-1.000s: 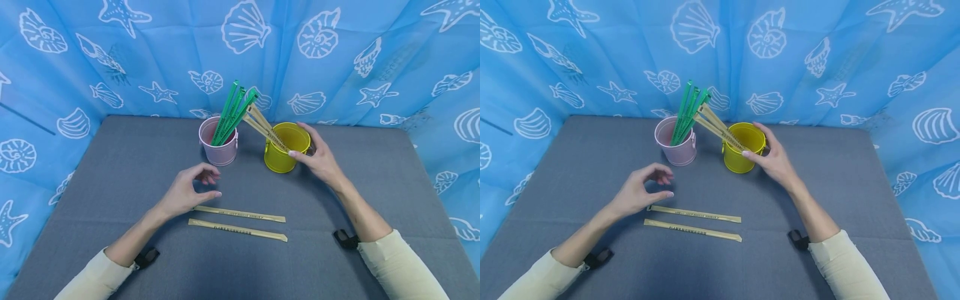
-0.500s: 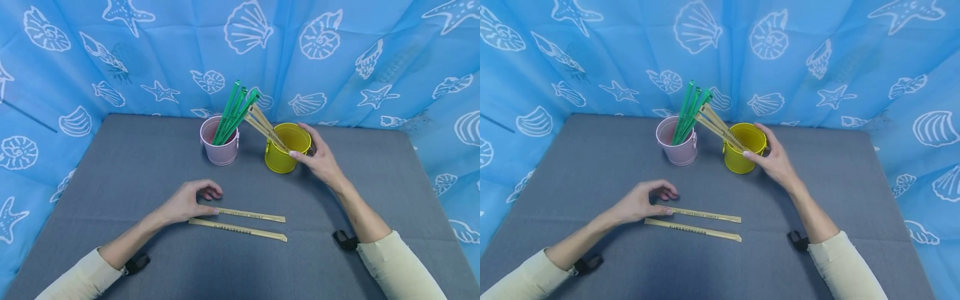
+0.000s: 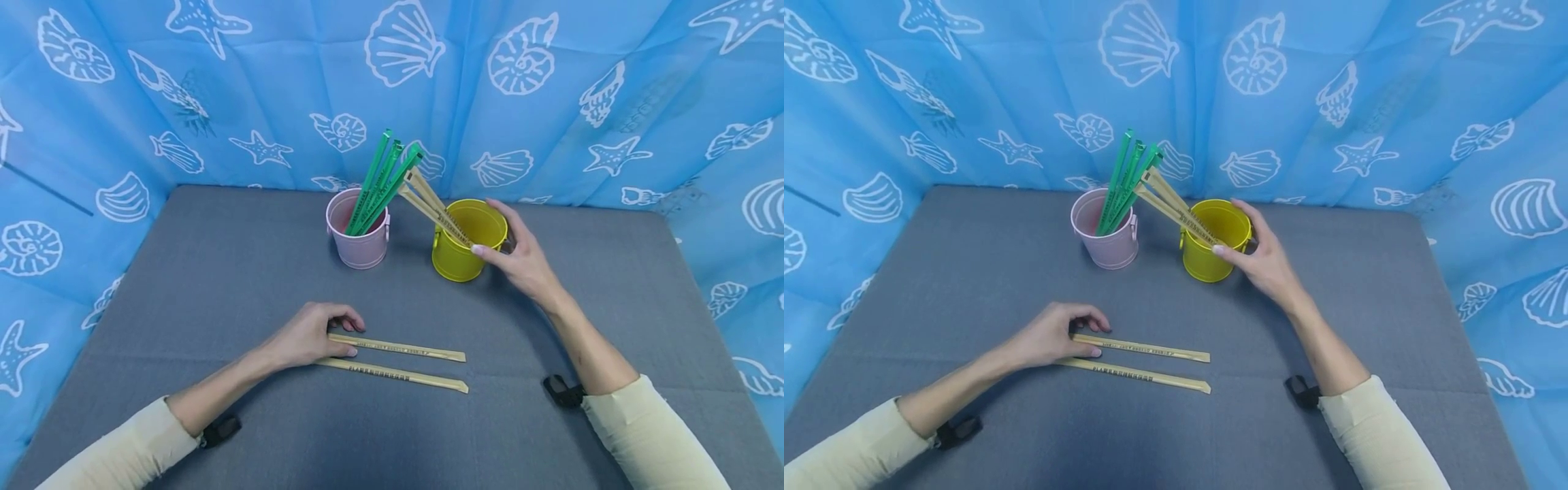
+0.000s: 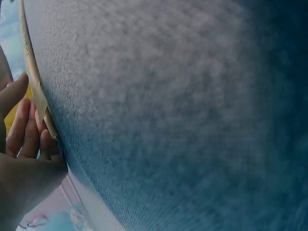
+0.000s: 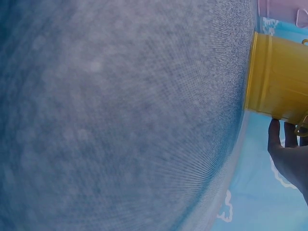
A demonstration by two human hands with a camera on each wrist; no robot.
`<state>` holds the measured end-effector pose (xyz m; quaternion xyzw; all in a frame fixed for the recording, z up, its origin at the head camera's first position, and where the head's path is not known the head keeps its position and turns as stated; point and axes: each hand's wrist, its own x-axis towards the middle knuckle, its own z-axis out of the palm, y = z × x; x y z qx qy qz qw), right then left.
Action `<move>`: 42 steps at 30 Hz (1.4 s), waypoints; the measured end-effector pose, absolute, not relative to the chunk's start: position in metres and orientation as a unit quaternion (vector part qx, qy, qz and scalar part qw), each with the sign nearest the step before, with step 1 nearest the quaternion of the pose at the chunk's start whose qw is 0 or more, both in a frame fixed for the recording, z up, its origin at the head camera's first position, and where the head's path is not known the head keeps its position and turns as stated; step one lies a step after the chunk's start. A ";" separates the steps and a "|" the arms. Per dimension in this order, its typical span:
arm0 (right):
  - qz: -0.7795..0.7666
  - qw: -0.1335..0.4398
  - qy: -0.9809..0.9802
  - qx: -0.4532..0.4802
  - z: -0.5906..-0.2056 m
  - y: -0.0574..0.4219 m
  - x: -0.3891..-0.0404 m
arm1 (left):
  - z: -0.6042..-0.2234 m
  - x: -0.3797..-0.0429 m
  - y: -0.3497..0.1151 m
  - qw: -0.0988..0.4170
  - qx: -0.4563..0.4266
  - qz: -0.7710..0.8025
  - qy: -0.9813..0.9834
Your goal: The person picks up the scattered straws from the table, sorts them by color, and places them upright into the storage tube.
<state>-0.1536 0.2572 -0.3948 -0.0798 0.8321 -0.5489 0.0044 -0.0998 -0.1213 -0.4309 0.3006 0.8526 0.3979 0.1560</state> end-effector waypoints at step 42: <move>-0.569 0.009 0.817 -0.097 -0.396 0.256 -0.154 | -0.401 -0.116 -0.114 0.130 0.294 0.428 0.845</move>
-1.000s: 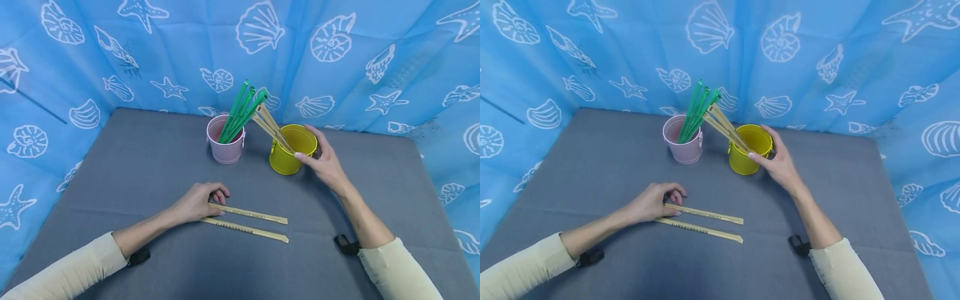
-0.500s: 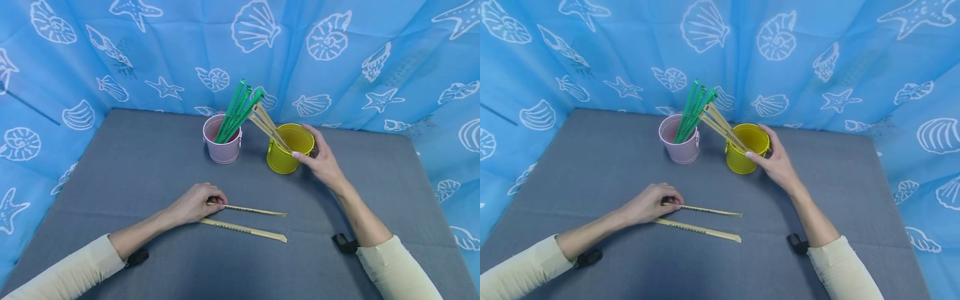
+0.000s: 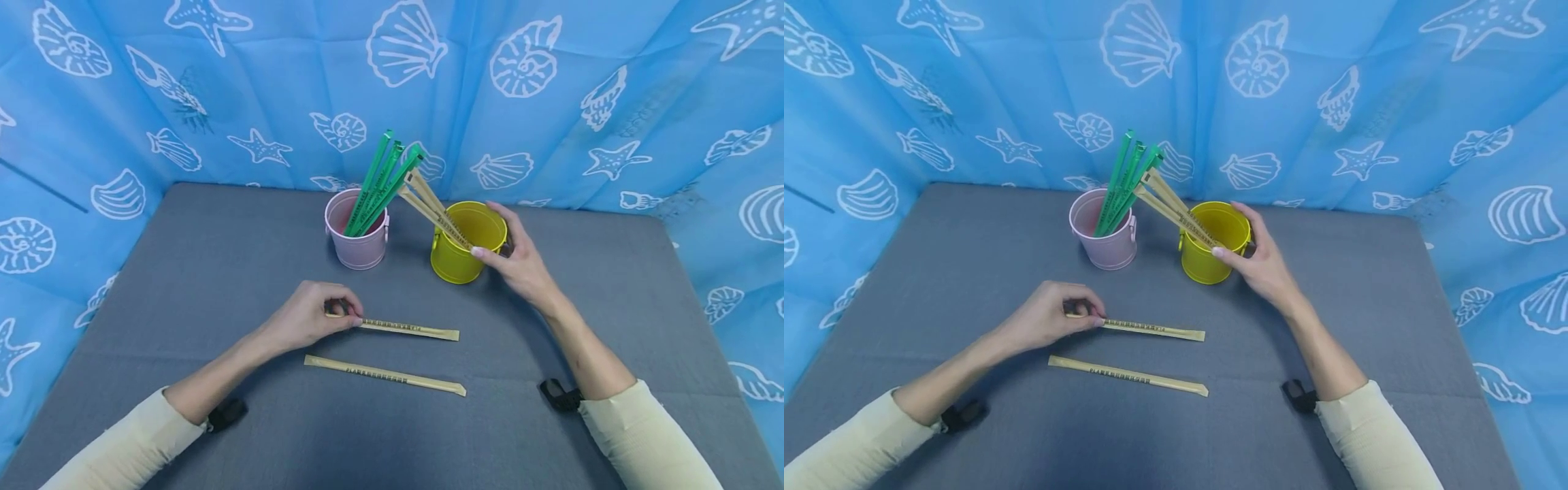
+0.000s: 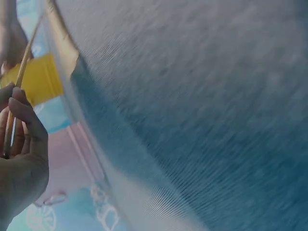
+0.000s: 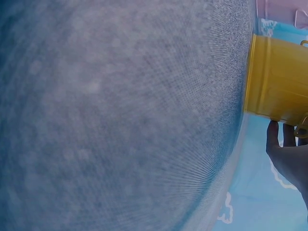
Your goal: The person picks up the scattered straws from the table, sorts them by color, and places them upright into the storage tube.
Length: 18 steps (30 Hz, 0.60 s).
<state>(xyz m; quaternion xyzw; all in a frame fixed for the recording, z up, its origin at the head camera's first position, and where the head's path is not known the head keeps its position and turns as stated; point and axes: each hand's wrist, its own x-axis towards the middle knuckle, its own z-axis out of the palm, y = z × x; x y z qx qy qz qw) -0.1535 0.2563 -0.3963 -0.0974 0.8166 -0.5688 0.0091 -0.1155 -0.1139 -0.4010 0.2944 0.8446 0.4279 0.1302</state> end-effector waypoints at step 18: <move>-0.562 0.012 0.823 -0.084 -0.397 0.257 -0.154 | -0.373 -0.125 -0.127 0.032 0.279 0.528 0.802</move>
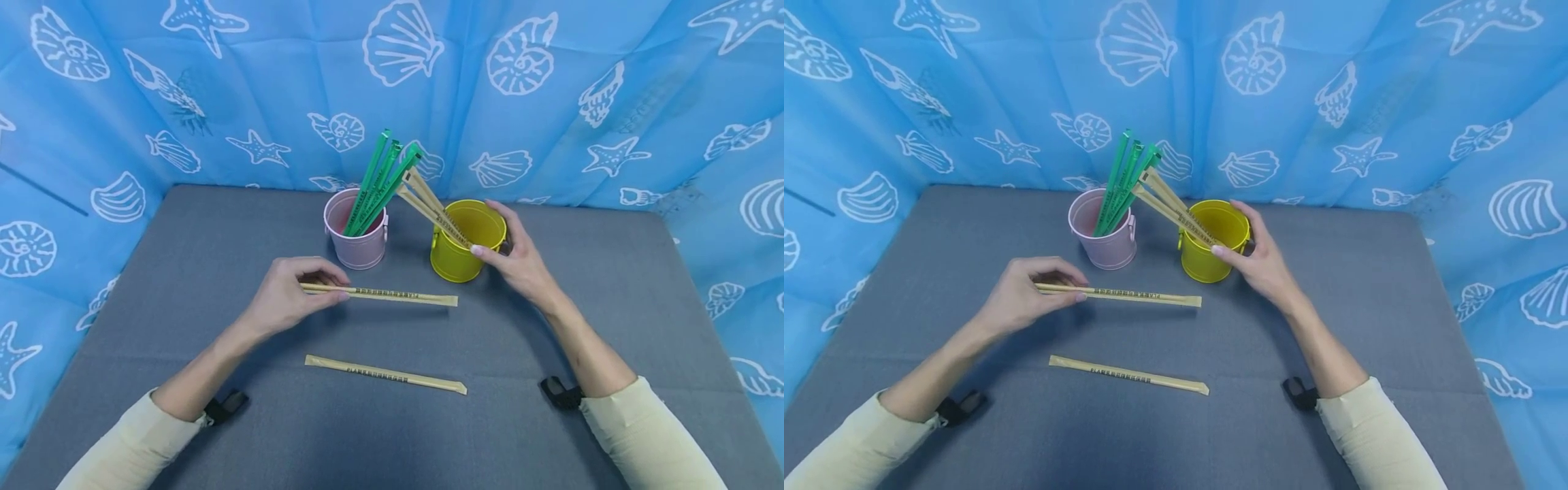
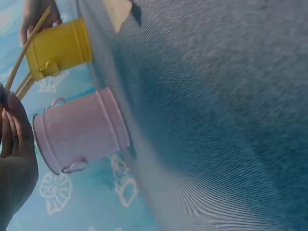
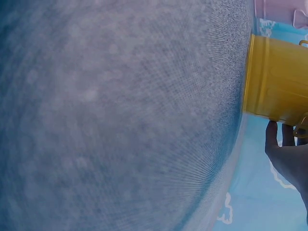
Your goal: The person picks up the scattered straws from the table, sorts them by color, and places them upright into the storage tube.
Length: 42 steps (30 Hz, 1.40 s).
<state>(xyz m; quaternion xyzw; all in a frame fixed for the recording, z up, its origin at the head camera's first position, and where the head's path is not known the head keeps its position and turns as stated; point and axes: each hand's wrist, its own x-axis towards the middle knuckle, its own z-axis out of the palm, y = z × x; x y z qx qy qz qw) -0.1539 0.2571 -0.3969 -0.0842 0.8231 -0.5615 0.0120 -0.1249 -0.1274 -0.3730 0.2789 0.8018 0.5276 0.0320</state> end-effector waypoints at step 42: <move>-0.575 0.020 0.813 -0.091 -0.396 0.258 -0.156 | -0.316 -0.166 -0.087 -0.069 0.221 0.608 0.760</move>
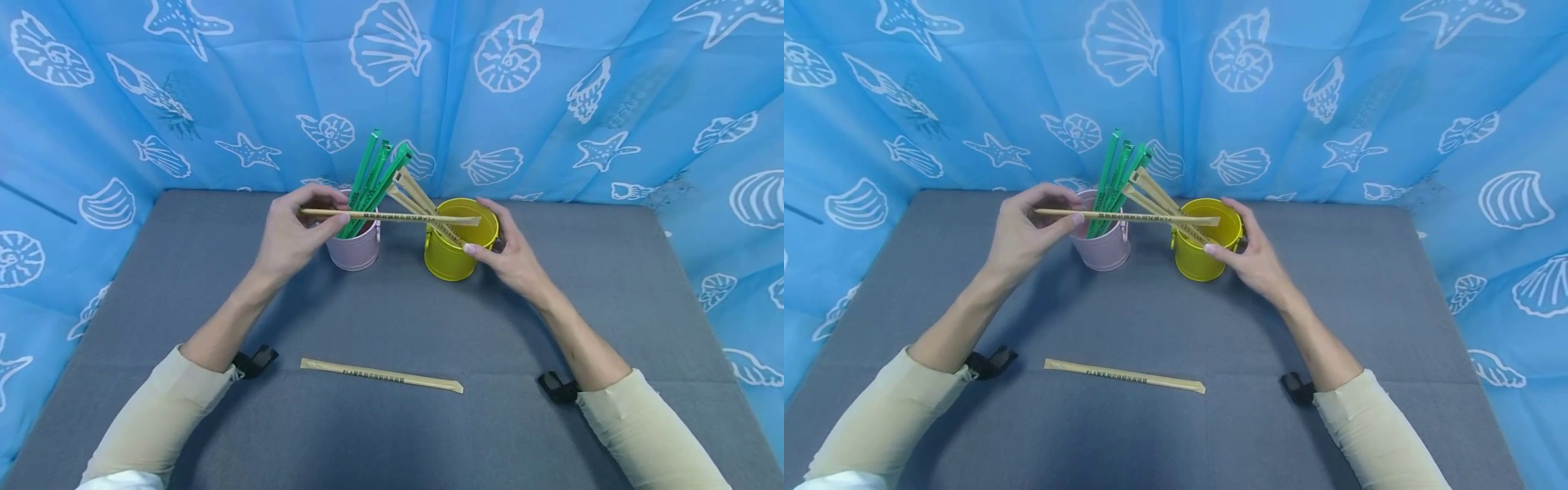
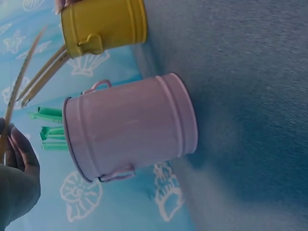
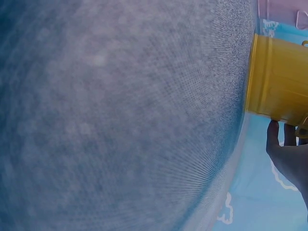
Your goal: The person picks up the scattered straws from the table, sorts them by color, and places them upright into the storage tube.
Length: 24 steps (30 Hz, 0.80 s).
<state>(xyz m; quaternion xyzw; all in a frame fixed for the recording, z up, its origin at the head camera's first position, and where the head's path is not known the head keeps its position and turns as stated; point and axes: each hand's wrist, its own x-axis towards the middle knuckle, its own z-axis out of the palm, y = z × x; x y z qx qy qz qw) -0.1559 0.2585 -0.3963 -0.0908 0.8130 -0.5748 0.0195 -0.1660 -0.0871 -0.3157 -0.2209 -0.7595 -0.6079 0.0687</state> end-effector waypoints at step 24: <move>-0.564 0.010 0.821 -0.087 -0.396 0.258 -0.155 | -0.330 -0.199 -0.038 0.021 -0.248 -0.577 -0.778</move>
